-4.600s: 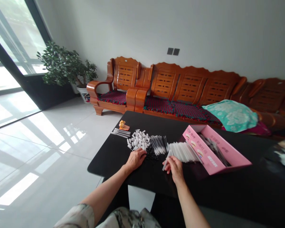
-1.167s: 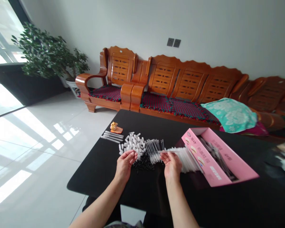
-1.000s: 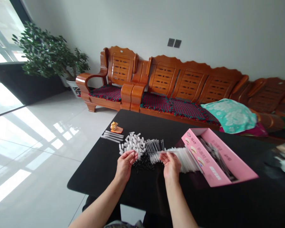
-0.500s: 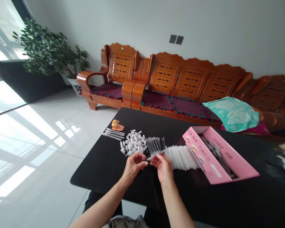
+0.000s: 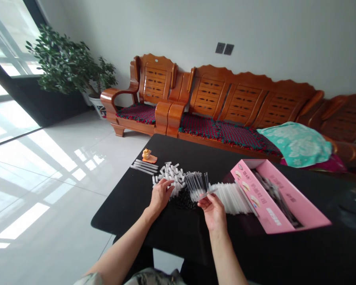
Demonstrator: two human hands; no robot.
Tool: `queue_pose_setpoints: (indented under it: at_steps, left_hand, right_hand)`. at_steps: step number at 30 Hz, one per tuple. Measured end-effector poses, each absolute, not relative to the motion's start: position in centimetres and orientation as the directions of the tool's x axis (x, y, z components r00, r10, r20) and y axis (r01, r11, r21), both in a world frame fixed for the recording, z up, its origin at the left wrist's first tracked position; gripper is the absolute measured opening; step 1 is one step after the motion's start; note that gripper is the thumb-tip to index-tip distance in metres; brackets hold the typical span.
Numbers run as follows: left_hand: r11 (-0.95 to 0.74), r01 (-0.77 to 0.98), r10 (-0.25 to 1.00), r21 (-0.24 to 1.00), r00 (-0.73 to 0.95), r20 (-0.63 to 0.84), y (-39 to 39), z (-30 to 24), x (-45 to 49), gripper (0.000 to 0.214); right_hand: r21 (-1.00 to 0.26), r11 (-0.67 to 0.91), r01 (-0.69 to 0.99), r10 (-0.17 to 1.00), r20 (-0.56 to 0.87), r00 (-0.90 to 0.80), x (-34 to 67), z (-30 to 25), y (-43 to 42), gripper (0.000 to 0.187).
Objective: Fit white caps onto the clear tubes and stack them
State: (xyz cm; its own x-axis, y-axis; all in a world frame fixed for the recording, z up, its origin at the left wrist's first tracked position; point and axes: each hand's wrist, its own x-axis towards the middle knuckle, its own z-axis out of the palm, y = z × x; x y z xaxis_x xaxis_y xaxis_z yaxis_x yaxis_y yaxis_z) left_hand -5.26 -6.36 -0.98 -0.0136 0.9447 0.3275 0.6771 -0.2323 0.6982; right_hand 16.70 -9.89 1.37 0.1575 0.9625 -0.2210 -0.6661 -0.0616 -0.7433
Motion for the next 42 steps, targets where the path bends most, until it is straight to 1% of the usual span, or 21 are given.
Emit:
queue_pose_setpoints:
  at_steps: [4,6,14,20,25,30,37,42]
  left_hand:
    - [-0.227,0.774,0.953,0.591,0.052,0.298,-5.7,-1.1,-4.7,0.029]
    - [-0.223,0.790,0.956,0.571,0.062,0.287,-5.4,-1.0,-4.5,0.026]
    - [-0.233,0.736,0.952,0.635,0.039,0.305,-5.4,-1.1,-4.6,0.011]
    - [-0.292,0.745,0.938,0.600,0.102,0.330,-5.6,-1.2,-4.7,0.026]
    - [-0.338,0.730,0.924,0.594,0.135,0.359,-5.8,-1.5,-4.5,0.021]
    - [-0.310,0.713,0.933,0.629,0.102,0.344,-5.8,-1.6,-4.5,0.011]
    - [-0.290,0.683,0.940,0.670,0.072,0.333,-5.7,-1.2,-4.6,0.008]
    - [-0.278,0.649,0.943,0.708,0.042,0.331,-5.9,-0.7,-4.8,0.012]
  right_hand:
    - [-0.744,-0.079,-0.663,0.958,-0.240,0.155,16.8,0.6,-10.0,0.023]
    - [-0.743,-0.085,-0.664,0.958,-0.244,0.151,16.8,0.3,-10.2,0.023]
    - [-0.740,-0.106,-0.664,0.955,-0.261,0.139,16.5,-0.1,-10.4,0.023]
    - [-0.740,-0.106,-0.664,0.948,-0.277,0.157,15.9,0.7,-10.3,0.024]
    - [-0.743,-0.111,-0.660,0.950,-0.275,0.150,16.0,0.6,-10.4,0.023]
    - [-0.746,-0.111,-0.657,0.952,-0.269,0.145,16.1,0.1,-10.4,0.022]
    - [-0.742,-0.115,-0.661,0.942,-0.292,0.164,15.9,0.1,-10.4,0.023]
    - [-0.737,-0.118,-0.665,0.939,-0.300,0.166,16.0,0.2,-10.6,0.025]
